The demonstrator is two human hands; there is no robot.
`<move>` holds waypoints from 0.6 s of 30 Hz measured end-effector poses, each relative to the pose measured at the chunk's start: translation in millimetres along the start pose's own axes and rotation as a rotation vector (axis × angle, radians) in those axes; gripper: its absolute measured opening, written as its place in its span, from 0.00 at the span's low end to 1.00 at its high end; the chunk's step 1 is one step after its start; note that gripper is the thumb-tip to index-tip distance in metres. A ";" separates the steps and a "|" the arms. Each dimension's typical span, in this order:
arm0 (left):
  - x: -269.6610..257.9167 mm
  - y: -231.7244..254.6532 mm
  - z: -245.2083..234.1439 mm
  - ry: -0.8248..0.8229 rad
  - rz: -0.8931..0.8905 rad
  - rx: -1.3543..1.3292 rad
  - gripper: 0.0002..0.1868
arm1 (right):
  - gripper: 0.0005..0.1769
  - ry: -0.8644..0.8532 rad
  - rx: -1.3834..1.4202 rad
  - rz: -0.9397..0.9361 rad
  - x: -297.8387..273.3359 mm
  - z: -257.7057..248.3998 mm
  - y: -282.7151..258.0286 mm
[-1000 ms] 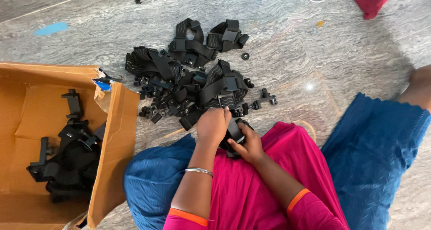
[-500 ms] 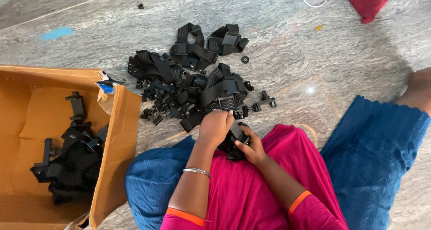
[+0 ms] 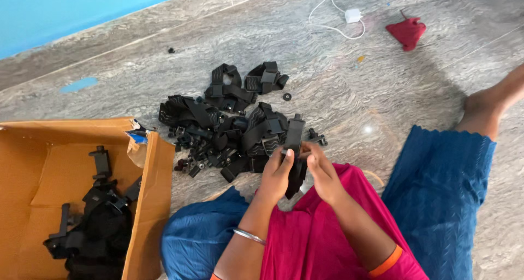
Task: The person sits on the floor and assembles black plastic straps by hand. They pick up strap components, attach small metal pieces, and place the finished items into a cardboard box.
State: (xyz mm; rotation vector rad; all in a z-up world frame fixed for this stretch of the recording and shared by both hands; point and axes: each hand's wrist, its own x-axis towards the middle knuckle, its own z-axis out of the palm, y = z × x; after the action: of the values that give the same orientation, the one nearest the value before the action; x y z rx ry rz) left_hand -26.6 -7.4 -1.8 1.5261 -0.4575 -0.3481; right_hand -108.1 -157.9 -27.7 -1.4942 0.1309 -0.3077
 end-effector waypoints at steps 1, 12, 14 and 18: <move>-4.1 4.5 1.6 0.025 -0.040 -0.049 0.23 | 0.32 0.011 -0.056 -0.001 6.4 -5.2 -9.6; -34.2 43.9 -17.0 0.128 0.045 -0.114 0.30 | 0.12 -0.057 -0.262 0.071 55.3 42.1 -134.6; -37.5 43.8 -20.5 0.173 0.026 -0.159 0.32 | 0.07 -0.029 -0.346 0.091 52.7 62.5 -145.8; -51.4 36.2 -26.1 0.174 -0.060 -0.273 0.35 | 0.06 -0.030 -0.442 -0.061 39.8 89.3 -145.2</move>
State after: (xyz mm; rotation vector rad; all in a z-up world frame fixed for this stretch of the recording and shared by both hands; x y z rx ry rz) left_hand -60.8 41.4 31.1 1.2919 -0.2172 -0.3081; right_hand -63.2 -90.2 127.3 -1.9431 0.1350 -0.3182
